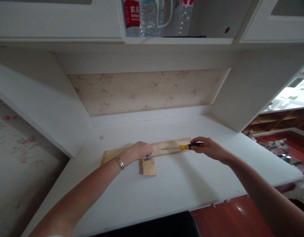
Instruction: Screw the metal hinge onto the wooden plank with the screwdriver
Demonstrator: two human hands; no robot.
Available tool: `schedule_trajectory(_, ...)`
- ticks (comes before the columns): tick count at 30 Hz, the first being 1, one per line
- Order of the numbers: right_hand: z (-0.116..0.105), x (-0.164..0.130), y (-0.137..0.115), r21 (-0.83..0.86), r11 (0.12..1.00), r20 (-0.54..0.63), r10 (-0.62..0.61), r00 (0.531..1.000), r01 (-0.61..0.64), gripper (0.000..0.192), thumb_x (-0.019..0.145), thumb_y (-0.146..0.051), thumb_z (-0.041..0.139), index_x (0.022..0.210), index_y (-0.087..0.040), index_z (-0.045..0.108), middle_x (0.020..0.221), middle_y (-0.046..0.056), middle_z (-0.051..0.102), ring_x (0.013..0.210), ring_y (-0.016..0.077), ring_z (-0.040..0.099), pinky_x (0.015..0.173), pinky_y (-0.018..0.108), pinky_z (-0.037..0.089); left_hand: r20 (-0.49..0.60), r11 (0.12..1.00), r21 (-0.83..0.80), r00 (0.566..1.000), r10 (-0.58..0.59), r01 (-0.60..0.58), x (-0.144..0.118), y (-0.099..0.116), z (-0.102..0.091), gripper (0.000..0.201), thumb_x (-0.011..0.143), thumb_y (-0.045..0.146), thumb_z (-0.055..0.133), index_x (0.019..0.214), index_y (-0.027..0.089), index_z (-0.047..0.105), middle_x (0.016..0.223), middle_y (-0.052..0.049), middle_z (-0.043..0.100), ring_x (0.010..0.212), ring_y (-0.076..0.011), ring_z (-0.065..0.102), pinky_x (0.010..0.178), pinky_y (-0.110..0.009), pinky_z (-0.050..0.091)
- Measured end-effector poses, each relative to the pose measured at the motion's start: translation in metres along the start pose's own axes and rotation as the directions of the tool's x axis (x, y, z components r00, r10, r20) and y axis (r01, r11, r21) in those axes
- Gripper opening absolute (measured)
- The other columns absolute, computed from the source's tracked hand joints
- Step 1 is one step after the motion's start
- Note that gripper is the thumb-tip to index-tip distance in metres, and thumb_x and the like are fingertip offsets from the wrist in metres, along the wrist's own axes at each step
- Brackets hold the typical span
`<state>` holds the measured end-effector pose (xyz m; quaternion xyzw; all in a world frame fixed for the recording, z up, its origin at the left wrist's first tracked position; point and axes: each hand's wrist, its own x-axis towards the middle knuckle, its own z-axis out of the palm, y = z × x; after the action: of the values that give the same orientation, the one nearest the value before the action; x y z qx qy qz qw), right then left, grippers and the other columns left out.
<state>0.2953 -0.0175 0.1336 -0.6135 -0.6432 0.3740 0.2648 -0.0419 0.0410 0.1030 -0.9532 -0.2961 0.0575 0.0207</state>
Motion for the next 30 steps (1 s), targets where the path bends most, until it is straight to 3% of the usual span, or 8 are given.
schedule_trajectory(9,0.032,-0.014,0.027,0.324,0.944,0.011,0.069,0.998,-0.069,0.046,0.065,-0.050,0.073,0.096,-0.018,0.061,0.078,0.004,0.063,0.077,0.0178,0.059,0.076,0.033,0.049,-0.016,0.995,-0.047,0.996,-0.093,0.093,0.010,0.000,0.007,0.025,0.088,0.025,0.044,0.081,0.016,0.066,0.087,-0.011,0.067,0.073,-0.0200,0.062,0.061,-0.028,0.042)
schedule_trajectory(14,0.051,-0.019,0.038,0.405,0.910,-0.007,0.095,0.995,-0.084,0.048,0.066,-0.050,0.073,0.098,-0.016,0.062,0.077,0.004,0.063,0.077,0.0177,0.060,0.081,0.035,0.049,-0.144,0.925,-0.320,0.954,-0.263,0.206,0.004,-0.013,0.008,0.034,0.091,0.034,0.037,0.080,0.017,0.065,0.084,-0.007,0.066,0.074,-0.0177,0.059,0.066,-0.026,0.041)
schedule_trajectory(18,0.069,-0.024,0.044,0.486,0.868,-0.021,0.123,0.992,-0.098,0.050,0.065,-0.051,0.073,0.100,-0.017,0.062,0.086,0.006,0.065,0.083,0.0188,0.061,0.084,0.035,0.048,-0.162,0.797,-0.526,0.885,-0.435,0.296,-0.024,-0.042,0.015,0.032,0.088,0.038,0.041,0.084,0.016,0.065,0.083,-0.004,0.066,0.072,-0.0158,0.057,0.065,-0.024,0.040)
schedule_trajectory(22,0.085,-0.028,0.046,0.523,0.845,-0.009,0.138,0.990,-0.113,0.049,0.067,-0.048,0.073,0.103,-0.016,0.063,0.086,0.004,0.065,0.086,0.0191,0.061,0.090,0.036,0.046,-0.160,0.679,-0.576,0.751,-0.641,0.456,-0.072,-0.088,0.037,0.032,0.087,0.039,0.043,0.085,0.016,0.064,0.083,-0.005,0.066,0.075,-0.0168,0.058,0.070,-0.025,0.042)
schedule_trajectory(24,0.090,-0.028,0.047,0.533,0.836,0.007,0.152,0.988,-0.132,0.049,0.067,-0.048,0.073,0.104,-0.016,0.063,0.085,0.003,0.065,0.086,0.0193,0.062,0.091,0.036,0.046,-0.166,0.605,-0.590,0.652,-0.739,0.535,-0.101,-0.112,0.051,0.031,0.087,0.040,0.044,0.088,0.016,0.064,0.087,-0.005,0.067,0.079,-0.0178,0.059,0.073,-0.026,0.043)
schedule_trajectory(28,0.096,-0.023,0.048,0.534,0.832,0.023,0.166,0.986,-0.153,0.049,0.068,-0.047,0.073,0.105,-0.018,0.062,0.091,0.004,0.065,0.089,0.0204,0.061,0.091,0.035,0.046,-0.189,0.433,-0.548,0.398,-0.898,0.716,-0.157,-0.150,0.080,0.031,0.086,0.041,0.045,0.090,0.016,0.063,0.092,-0.007,0.067,0.083,-0.0193,0.060,0.075,-0.027,0.044)
schedule_trajectory(30,0.098,-0.021,0.048,0.540,0.826,0.023,0.176,0.984,-0.160,0.047,0.069,-0.047,0.072,0.105,-0.019,0.062,0.095,0.005,0.065,0.091,0.0205,0.061,0.091,0.033,0.045,-0.196,0.360,-0.508,0.302,-0.933,0.782,-0.180,-0.164,0.093,0.032,0.087,0.040,0.044,0.093,0.016,0.064,0.094,-0.008,0.068,0.085,-0.0198,0.061,0.075,-0.027,0.043)
